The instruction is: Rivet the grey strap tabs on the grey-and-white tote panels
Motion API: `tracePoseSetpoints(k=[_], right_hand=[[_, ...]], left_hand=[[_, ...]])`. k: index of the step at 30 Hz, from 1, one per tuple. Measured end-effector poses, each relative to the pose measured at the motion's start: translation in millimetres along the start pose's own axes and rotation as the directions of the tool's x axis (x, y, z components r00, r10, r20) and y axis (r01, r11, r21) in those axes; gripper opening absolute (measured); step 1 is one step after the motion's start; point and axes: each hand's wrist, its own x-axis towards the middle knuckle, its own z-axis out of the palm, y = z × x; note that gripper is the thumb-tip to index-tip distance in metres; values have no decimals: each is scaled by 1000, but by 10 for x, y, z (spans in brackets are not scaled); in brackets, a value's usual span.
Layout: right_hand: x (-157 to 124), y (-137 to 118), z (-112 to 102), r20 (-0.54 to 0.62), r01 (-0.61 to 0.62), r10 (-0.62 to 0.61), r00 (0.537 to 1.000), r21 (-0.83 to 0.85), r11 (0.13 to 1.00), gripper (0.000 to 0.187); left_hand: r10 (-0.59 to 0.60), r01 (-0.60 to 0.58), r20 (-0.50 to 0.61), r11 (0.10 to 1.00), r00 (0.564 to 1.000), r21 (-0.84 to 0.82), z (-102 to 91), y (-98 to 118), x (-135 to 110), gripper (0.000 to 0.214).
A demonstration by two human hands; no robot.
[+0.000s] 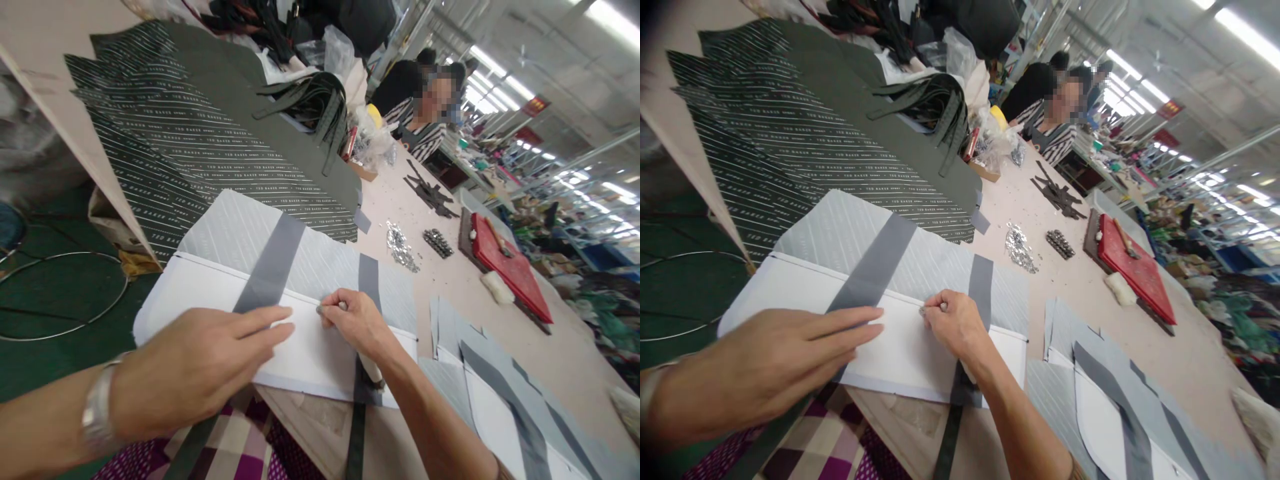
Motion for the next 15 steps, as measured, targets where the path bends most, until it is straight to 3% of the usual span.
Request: tracePoseSetpoints(k=[2, 4, 11, 13, 15], right_hand=[[12, 13, -12, 15, 29, -29, 999, -19, 999, 10], [26, 36, -13, 15, 56, -56, 998, -21, 998, 8], [-22, 117, -85, 75, 63, -67, 995, 47, 997, 11], [-102, 102, -178, 3, 97, -99, 995, 154, 983, 16], [-204, 73, -273, -198, 190, -122, 973, 371, 909, 21]], left_hand=[[84, -87, 96, 996, 992, 32, 125, 95, 365, 39], [66, -77, 165, 995, 984, 65, 243, 127, 584, 37], [74, -102, 242, 989, 968, 105, 443, 28, 590, 43], [71, -98, 248, 990, 966, 100, 435, 20, 586, 44], [58, -90, 255, 989, 965, 118, 397, 34, 600, 44]])
